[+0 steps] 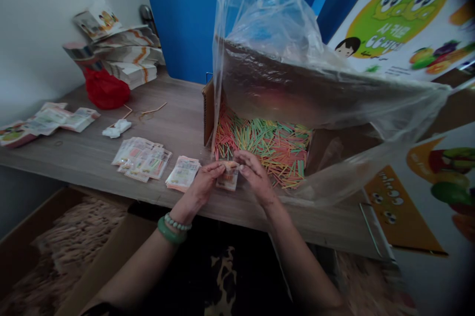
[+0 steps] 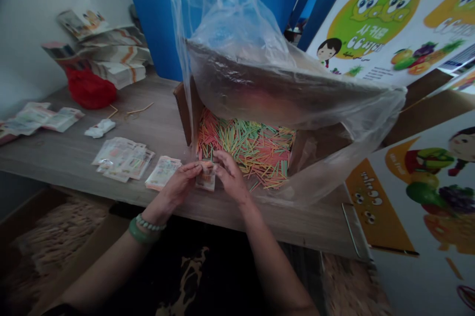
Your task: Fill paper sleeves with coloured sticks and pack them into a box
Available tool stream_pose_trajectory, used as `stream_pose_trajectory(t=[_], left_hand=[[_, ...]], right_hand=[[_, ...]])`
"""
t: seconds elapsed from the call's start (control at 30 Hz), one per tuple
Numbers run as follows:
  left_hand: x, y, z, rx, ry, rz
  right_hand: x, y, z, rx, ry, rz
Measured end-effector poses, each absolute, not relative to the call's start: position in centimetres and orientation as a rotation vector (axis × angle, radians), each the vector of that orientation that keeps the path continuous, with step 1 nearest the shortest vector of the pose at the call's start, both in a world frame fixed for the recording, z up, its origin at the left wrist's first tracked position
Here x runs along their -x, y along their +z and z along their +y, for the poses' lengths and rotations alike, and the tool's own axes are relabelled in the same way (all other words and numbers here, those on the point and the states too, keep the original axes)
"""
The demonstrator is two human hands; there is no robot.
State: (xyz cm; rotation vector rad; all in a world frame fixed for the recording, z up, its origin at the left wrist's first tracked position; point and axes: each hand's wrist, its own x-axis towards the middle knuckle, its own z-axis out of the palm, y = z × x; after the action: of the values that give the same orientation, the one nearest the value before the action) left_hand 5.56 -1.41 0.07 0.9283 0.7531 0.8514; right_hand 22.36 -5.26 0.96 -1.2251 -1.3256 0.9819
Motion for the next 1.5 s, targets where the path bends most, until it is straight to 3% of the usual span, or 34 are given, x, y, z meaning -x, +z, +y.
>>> stream_pose_trajectory(t=[0.23,0.43,0.67,0.8,0.9,1.13,1.27,1.4,1.5], left_hand=[[-5.5,0.8,-1.9,-0.878,0.874,0.685],[-3.4,2.6,-2.9,-1.007,0.931,0.774],[7.0,3.0,1.4,-1.387,1.172,1.582],[10.0,0.5,4.8,-1.87,0.8,2.167],[10.3,-1.0,5.4,-1.98,0.622,2.34],[10.9,-0.8,3.5,-1.955,0.939,2.277],[10.0,-0.4,1.4,-1.959,1.158,1.896],[7.2,0.6,-0.6,-1.707,1.041,1.582],[4.5,2.0,-1.3,-1.527,0.896,1.444]], right_hand=[[-22.0,-0.1,-6.0,1.426,0.856,-1.304],[-19.9,0.2,-6.6,1.328,1.079,-1.311],[-13.8,0.0,-5.5,1.605,1.063,-1.517],[-9.5,0.4,-2.9,2.007,0.869,-1.667],[-7.7,0.0,-1.6,2.107,0.818,-1.712],[-8.5,-0.8,-2.0,2.154,0.767,-1.58],[-9.3,-0.4,-2.5,2.111,0.716,-1.592],[-9.5,-0.6,-3.4,1.858,0.733,-1.463],[-10.1,-0.8,-4.4,1.64,0.977,-1.411]])
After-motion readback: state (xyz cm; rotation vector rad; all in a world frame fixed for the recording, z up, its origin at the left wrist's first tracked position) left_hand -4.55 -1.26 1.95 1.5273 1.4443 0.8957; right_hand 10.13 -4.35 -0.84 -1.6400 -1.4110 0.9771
